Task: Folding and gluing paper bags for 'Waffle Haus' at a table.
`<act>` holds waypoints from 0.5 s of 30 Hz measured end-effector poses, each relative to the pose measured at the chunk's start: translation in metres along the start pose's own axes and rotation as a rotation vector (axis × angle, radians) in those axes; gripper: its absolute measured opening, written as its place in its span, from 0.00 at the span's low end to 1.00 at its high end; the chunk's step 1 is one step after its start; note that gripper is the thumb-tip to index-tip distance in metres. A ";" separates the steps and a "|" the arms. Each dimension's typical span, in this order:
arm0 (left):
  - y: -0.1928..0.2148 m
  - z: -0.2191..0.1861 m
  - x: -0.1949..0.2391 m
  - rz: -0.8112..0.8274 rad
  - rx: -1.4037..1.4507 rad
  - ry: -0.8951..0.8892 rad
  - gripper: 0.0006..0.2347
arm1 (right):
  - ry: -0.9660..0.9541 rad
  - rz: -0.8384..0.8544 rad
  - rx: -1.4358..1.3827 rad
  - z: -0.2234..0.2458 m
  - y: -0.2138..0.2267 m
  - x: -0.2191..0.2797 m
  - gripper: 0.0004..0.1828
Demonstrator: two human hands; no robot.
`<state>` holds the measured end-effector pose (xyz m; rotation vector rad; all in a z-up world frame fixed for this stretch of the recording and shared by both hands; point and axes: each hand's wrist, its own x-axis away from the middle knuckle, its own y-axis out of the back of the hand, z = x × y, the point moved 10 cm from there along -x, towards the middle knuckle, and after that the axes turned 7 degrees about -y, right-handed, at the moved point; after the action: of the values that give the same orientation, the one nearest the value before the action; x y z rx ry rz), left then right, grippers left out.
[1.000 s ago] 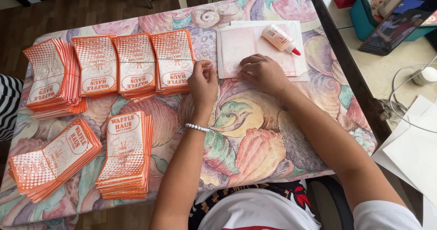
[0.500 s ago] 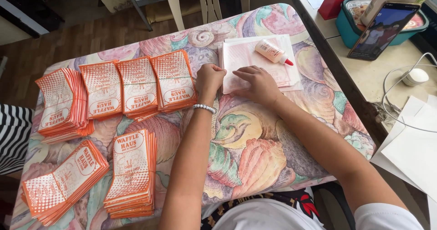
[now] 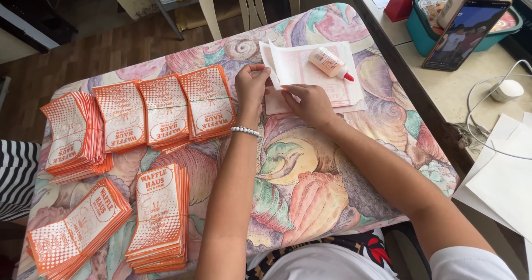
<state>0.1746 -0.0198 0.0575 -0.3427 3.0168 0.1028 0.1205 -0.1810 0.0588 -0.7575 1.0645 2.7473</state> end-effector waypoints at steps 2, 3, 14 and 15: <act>0.001 -0.006 0.004 0.010 0.046 -0.006 0.11 | -0.048 -0.052 -0.024 -0.010 0.003 0.000 0.08; 0.000 -0.010 0.006 0.018 0.095 -0.012 0.11 | -0.092 -0.103 -0.047 -0.017 0.007 0.000 0.06; -0.008 0.018 0.015 0.122 0.252 0.123 0.21 | -0.451 -0.111 -0.392 -0.064 0.009 -0.003 0.16; -0.012 0.011 0.021 0.148 0.281 0.149 0.23 | -0.441 -0.108 -0.408 -0.062 0.010 -0.003 0.17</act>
<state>0.1576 -0.0349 0.0436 -0.1051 3.1396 -0.3477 0.1458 -0.2292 0.0269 -0.2039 0.3738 2.8666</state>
